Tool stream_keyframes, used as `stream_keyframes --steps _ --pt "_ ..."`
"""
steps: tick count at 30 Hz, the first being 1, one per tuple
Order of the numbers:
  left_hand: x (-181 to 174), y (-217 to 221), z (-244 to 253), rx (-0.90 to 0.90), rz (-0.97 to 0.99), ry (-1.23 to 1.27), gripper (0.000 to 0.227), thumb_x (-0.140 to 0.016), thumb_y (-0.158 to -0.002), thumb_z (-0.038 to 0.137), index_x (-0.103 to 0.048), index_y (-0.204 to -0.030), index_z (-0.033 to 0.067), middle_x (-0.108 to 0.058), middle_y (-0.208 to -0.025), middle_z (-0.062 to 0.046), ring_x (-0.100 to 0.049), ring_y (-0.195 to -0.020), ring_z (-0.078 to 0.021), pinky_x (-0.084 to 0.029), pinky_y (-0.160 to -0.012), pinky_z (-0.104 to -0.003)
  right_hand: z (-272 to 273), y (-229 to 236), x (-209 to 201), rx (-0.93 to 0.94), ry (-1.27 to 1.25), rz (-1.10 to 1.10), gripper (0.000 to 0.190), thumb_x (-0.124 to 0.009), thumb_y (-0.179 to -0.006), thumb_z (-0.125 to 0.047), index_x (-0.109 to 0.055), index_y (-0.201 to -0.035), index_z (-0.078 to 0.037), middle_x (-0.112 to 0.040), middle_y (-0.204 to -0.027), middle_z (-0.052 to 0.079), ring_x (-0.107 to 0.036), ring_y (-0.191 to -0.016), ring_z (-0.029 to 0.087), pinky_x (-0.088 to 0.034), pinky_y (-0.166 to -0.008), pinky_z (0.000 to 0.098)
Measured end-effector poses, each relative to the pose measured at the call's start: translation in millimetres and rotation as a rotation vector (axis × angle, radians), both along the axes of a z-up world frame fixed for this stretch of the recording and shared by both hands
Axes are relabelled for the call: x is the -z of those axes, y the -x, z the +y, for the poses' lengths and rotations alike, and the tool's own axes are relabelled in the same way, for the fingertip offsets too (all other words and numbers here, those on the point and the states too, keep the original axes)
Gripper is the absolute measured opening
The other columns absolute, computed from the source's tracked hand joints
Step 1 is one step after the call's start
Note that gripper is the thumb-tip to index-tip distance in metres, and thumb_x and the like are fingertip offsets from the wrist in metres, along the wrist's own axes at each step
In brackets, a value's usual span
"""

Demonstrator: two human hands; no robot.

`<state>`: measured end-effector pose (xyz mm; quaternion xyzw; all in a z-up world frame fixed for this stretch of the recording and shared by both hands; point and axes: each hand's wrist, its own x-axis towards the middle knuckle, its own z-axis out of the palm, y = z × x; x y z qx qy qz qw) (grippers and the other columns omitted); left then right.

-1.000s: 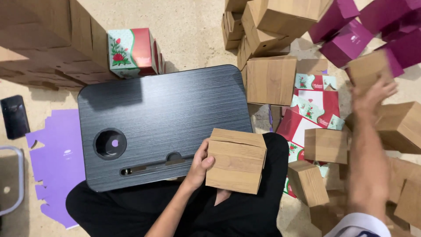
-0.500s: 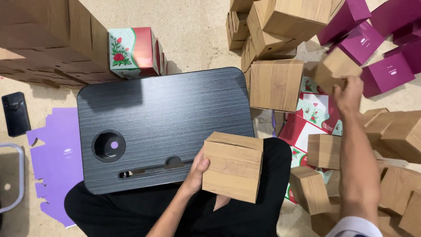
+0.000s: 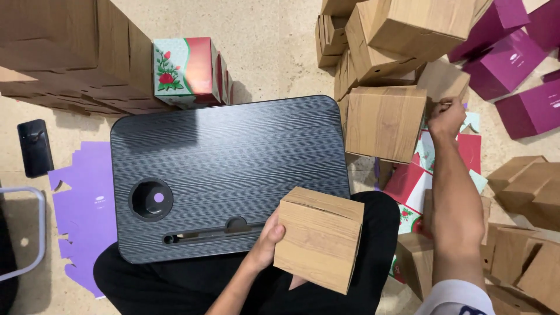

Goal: The person assembles a flat cardboard box by folding its sides and tucking the flaps into place. They then place the finished box aside and begin folding another flat box.

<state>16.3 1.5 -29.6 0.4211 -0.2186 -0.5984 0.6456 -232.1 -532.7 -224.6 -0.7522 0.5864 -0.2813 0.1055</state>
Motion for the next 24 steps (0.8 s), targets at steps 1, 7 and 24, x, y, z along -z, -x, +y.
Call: stream_keyframes --steps 1,7,24 --pt "2.9 0.1 0.5 -0.001 0.01 0.004 0.091 -0.063 -0.085 0.071 -0.045 -0.145 0.0055 -0.058 -0.132 -0.009 -0.06 -0.12 -0.0222 -0.051 -0.098 -0.041 11.0 -10.7 -12.9 0.124 -0.062 -0.142 0.013 -0.054 -0.089 -0.003 -0.055 -0.095 -0.015 -0.063 -0.08 0.003 -0.06 -0.072 0.018 -0.046 -0.061 0.0372" --pt "0.9 -0.4 -0.8 0.014 0.045 0.015 0.095 -0.066 -0.084 0.072 -0.042 -0.147 0.0047 -0.058 -0.135 -0.01 -0.06 -0.122 -0.0228 -0.052 -0.099 -0.041 -57.5 29.1 94.9 0.409 -0.193 -0.12 0.037 -0.052 -0.092 -0.036 -0.075 -0.089 -0.008 -0.073 -0.086 0.012 -0.066 -0.079 0.031 -0.05 -0.072 0.0478" --pt "8.6 4.8 0.3 -0.004 -0.064 0.03 0.101 -0.061 -0.085 0.076 -0.031 -0.154 0.0084 -0.049 -0.141 -0.008 -0.051 -0.129 -0.0196 -0.046 -0.105 -0.04 252.9 53.2 -78.9 -0.043 -0.202 -0.487 0.022 -0.053 -0.114 -0.022 -0.066 -0.124 -0.007 -0.066 -0.109 0.004 -0.059 -0.1 0.014 -0.047 -0.087 0.0292"
